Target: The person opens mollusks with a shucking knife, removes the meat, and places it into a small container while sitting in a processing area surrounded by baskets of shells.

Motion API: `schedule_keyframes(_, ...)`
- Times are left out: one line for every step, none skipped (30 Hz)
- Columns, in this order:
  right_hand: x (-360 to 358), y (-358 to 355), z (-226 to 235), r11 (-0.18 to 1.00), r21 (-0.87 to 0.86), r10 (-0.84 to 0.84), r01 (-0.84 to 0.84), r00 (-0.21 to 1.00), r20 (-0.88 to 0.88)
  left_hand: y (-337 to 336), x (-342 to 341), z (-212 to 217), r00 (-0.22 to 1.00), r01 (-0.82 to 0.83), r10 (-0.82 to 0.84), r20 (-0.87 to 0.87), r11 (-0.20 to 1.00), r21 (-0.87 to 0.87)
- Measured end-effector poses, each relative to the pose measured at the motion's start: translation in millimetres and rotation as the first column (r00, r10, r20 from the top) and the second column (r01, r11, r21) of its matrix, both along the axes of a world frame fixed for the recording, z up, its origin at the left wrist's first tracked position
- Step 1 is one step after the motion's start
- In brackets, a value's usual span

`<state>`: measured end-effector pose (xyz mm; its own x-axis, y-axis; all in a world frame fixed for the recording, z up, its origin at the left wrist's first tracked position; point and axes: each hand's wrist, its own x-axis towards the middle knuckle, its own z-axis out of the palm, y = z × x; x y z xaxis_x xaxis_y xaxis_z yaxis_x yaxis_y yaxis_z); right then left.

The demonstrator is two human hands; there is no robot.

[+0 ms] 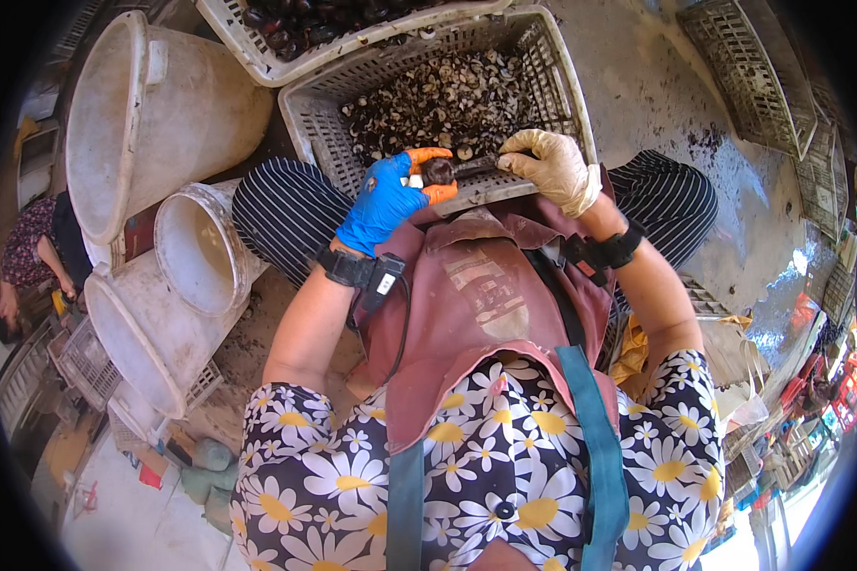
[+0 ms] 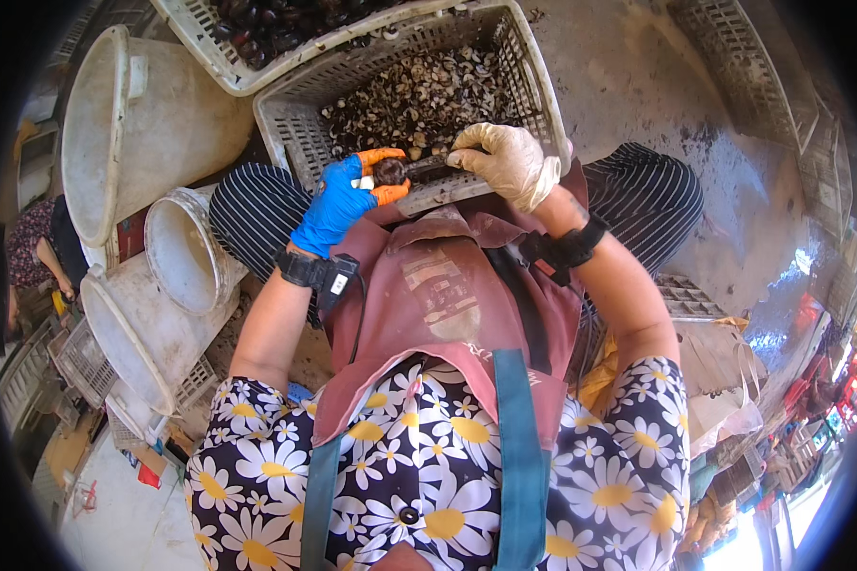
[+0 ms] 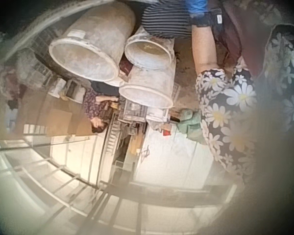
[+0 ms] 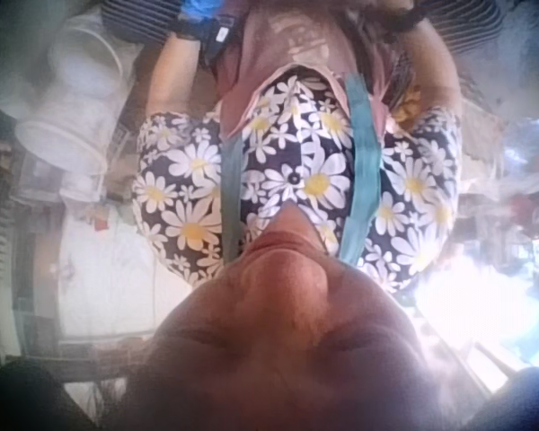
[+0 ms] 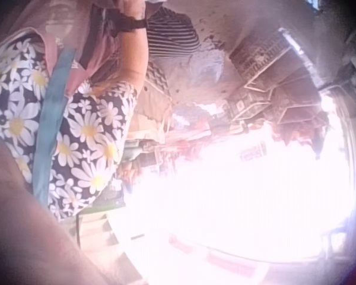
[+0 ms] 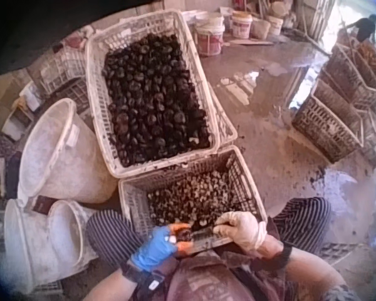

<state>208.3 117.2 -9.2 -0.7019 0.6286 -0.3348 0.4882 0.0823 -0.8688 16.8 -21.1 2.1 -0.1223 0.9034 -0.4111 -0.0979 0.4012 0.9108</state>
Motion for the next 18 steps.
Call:
schedule_keyframes(-3.1, -4.4, -5.5, 0.996, -0.033, -0.083, 0.083, 0.997, -0.005, 2.0, 1.5, 2.0, 0.998, -0.059, 0.059, -0.019, 0.998, -0.014)
schedule_keyframes(-8.9, -12.2, -12.9, 0.981, -0.078, -0.186, 0.178, 0.978, -0.098, -0.7, 6.0, -14.0, 0.980, -0.172, 0.177, -0.093, 0.983, 0.067)
schedule_keyframes(-15.5, -17.3, -21.0, 0.965, -0.109, -0.249, 0.237, 0.961, -0.116, 2.4, 6.7, -14.0, 0.980, -0.168, 0.174, -0.093, 0.983, 0.071)
schedule_keyframes(-21.2, -19.4, -24.9, 0.944, -0.181, -0.298, 0.275, 0.948, -0.114, 5.2, 6.9, -13.8, 0.956, -0.293, 0.293, 0.009, 0.956, 0.020)
schedule_keyframes(-29.3, -23.1, -26.1, 0.916, -0.255, -0.343, 0.309, 0.933, -0.105, 6.2, 8.2, -15.8, 0.904, -0.411, 0.413, 0.107, 0.911, -0.049)
schedule_keyframes(-37.8, -25.5, -21.4, 0.926, -0.227, -0.336, 0.302, 0.933, -0.130, 6.4, 14.5, -15.2, 0.904, -0.411, 0.414, 0.107, 0.910, -0.051)
schedule_keyframes(-43.6, -25.2, -39.4, 0.970, -0.021, -0.240, 0.241, 0.951, -0.193, 6.9, 24.7, -13.9, 0.922, -0.371, 0.373, 0.103, 0.928, -0.038)
schedule_keyframes(-50.4, -24.0, -40.5, 0.958, -0.105, -0.284, 0.266, 0.925, -0.251, 9.6, 31.7, -12.0, 0.940, -0.329, 0.329, 0.094, 0.944, -0.018)
schedule_keyframes(-55.3, -22.3, -41.0, 0.940, -0.189, -0.331, 0.284, 0.894, -0.303, 11.4, 33.8, -10.6, 0.955, -0.285, 0.284, 0.084, 0.959, 0.002)
schedule_keyframes(-53.3, -16.4, -43.5, 0.885, -0.369, -0.395, 0.284, 0.877, -0.272, 12.7, 31.7, -9.6, 0.945, -0.296, 0.286, 0.160, 0.955, 0.039)
schedule_keyframes(-47.6, -12.2, -32.6, 0.839, -0.469, -0.432, 0.274, 0.860, -0.270, 11.9, 28.0, -10.2, 0.943, -0.299, 0.289, 0.163, 0.953, 0.041)
schedule_keyframes(-41.0, -8.9, -33.6, 0.862, -0.412, -0.427, 0.295, 0.860, -0.278, 10.5, 20.7, -11.1, 0.934, -0.304, 0.299, 0.194, 0.953, -0.005)
schedule_keyframes(-35.1, -5.8, -34.3, 0.882, -0.352, -0.421, 0.315, 0.861, -0.286, 9.6, 13.7, -12.4, 0.924, -0.306, 0.309, 0.225, 0.951, -0.050)
schedule_keyframes(-29.5, -8.5, -22.7, 0.875, -0.379, -0.415, 0.300, 0.869, -0.268, 8.4, 8.7, -15.9, 0.925, -0.308, 0.304, 0.227, 0.951, -0.020)
schedule_keyframes(-24.4, -13.9, -13.7, 0.877, -0.415, -0.386, 0.243, 0.870, -0.307, 8.9, 8.3, -14.1, 0.923, -0.310, 0.306, 0.231, 0.951, -0.023)
schedule_keyframes(-23.8, -24.6, -13.5, 0.912, -0.335, -0.349, 0.238, 0.879, -0.325, 10.7, 7.8, -9.9, 0.947, -0.270, 0.263, 0.183, 0.963, 0.012)
schedule_keyframes(-25.2, -34.1, -12.8, 0.939, -0.252, -0.312, 0.233, 0.886, -0.342, 11.9, 7.6, -6.9, 0.967, -0.225, 0.217, 0.132, 0.973, 0.046)
schedule_keyframes(-24.3, -37.2, -9.6, 0.953, -0.199, -0.275, 0.228, 0.928, -0.251, 10.7, 8.6, -9.6, 0.988, -0.154, 0.153, 0.018, 0.983, 0.096)
